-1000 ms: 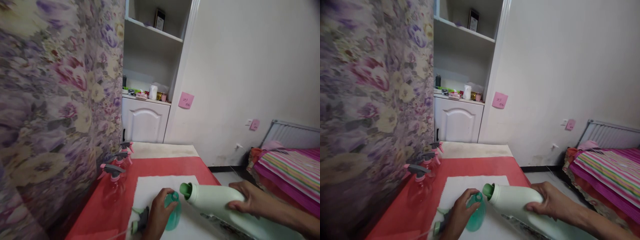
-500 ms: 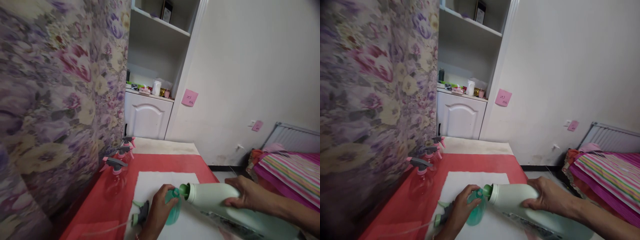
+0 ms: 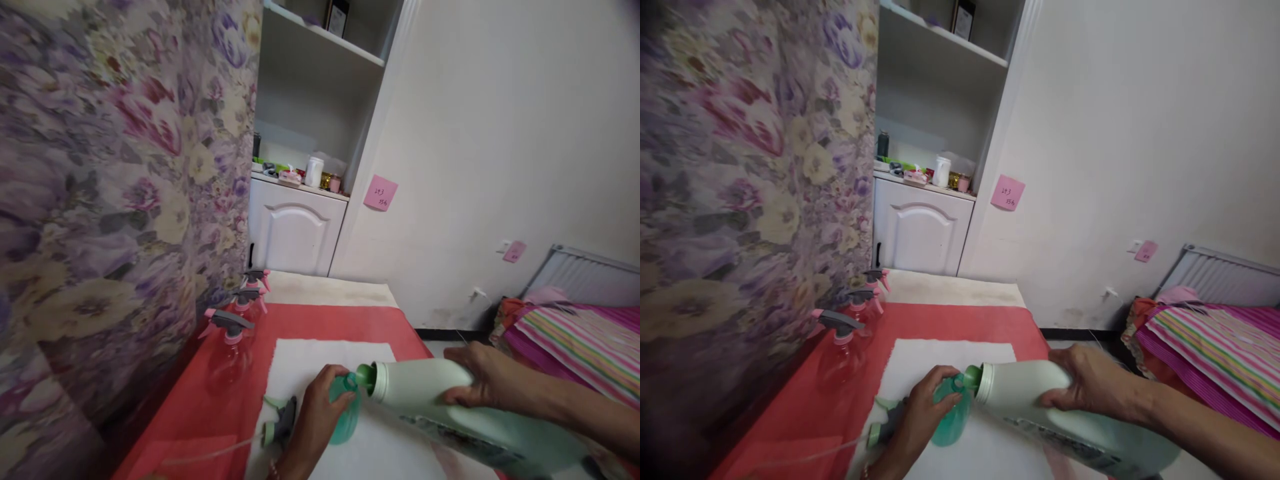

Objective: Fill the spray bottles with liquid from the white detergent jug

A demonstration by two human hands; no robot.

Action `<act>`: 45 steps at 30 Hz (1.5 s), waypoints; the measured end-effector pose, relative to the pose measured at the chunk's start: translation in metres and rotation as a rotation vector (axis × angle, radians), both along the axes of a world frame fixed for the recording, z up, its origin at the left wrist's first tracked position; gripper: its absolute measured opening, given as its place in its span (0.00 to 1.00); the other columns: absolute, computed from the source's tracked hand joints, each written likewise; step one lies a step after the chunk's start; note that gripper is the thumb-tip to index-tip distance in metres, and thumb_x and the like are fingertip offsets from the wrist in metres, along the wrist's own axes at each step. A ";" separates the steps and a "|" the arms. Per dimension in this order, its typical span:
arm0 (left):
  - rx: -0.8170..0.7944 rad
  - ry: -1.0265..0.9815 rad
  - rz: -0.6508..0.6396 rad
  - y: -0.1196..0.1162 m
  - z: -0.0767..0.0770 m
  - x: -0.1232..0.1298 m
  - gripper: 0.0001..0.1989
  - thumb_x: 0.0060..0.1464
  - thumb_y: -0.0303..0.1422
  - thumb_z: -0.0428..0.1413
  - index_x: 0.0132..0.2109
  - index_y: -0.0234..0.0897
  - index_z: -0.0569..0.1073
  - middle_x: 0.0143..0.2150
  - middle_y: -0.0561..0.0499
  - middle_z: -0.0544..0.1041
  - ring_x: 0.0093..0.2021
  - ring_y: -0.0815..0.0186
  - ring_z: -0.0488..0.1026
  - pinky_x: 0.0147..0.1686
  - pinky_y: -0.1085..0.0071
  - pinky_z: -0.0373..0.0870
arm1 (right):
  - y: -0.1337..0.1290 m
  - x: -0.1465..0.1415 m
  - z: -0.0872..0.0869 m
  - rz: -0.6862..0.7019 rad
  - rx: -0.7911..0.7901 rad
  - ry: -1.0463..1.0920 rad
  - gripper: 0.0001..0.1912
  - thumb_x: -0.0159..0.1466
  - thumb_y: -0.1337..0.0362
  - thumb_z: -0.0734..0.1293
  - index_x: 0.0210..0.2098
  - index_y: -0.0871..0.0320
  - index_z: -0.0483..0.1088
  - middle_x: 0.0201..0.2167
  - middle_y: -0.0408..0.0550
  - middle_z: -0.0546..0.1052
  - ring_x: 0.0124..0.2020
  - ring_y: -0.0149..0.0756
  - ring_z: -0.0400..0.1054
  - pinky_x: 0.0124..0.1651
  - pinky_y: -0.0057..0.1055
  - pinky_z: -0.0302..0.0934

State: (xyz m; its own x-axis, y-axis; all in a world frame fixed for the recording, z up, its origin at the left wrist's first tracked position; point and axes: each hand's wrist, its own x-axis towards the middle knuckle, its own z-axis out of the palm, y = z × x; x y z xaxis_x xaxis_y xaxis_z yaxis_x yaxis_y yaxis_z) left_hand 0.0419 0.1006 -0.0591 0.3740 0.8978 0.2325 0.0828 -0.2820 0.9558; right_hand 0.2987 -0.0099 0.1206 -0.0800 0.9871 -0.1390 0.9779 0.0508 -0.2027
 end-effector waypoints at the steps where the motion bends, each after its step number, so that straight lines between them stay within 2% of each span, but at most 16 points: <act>1: 0.000 0.001 -0.002 0.000 0.000 0.000 0.13 0.45 0.27 0.56 0.42 0.38 0.74 0.42 0.49 0.79 0.46 0.59 0.74 0.49 0.67 0.66 | 0.000 -0.001 0.002 0.005 -0.004 -0.002 0.24 0.56 0.44 0.70 0.34 0.61 0.74 0.24 0.45 0.77 0.25 0.35 0.70 0.22 0.24 0.50; 13: -0.022 0.026 -0.011 -0.003 0.009 -0.002 0.14 0.44 0.27 0.56 0.41 0.37 0.74 0.43 0.46 0.78 0.47 0.58 0.73 0.49 0.66 0.65 | 0.001 -0.004 0.012 0.042 -0.020 -0.015 0.24 0.57 0.43 0.68 0.34 0.59 0.73 0.25 0.45 0.77 0.27 0.37 0.72 0.24 0.25 0.55; 23: 0.002 0.012 -0.022 -0.003 0.003 -0.002 0.13 0.45 0.28 0.56 0.41 0.38 0.74 0.42 0.48 0.78 0.46 0.59 0.74 0.48 0.67 0.65 | 0.001 -0.008 0.016 0.059 -0.012 -0.033 0.21 0.57 0.45 0.69 0.35 0.58 0.73 0.25 0.44 0.76 0.26 0.36 0.72 0.24 0.24 0.54; 35: 0.025 0.018 -0.020 -0.002 0.003 -0.002 0.13 0.45 0.28 0.57 0.41 0.39 0.74 0.42 0.49 0.79 0.46 0.59 0.73 0.49 0.67 0.65 | 0.004 -0.005 0.015 0.062 -0.003 -0.048 0.21 0.56 0.45 0.70 0.35 0.58 0.73 0.24 0.43 0.76 0.24 0.34 0.71 0.25 0.25 0.54; 45: 0.023 0.018 -0.014 -0.003 0.005 -0.002 0.12 0.46 0.27 0.57 0.41 0.39 0.74 0.42 0.49 0.79 0.45 0.60 0.74 0.48 0.67 0.66 | 0.003 -0.012 0.021 0.091 0.001 -0.047 0.21 0.57 0.46 0.70 0.34 0.59 0.73 0.24 0.44 0.77 0.24 0.35 0.71 0.24 0.25 0.53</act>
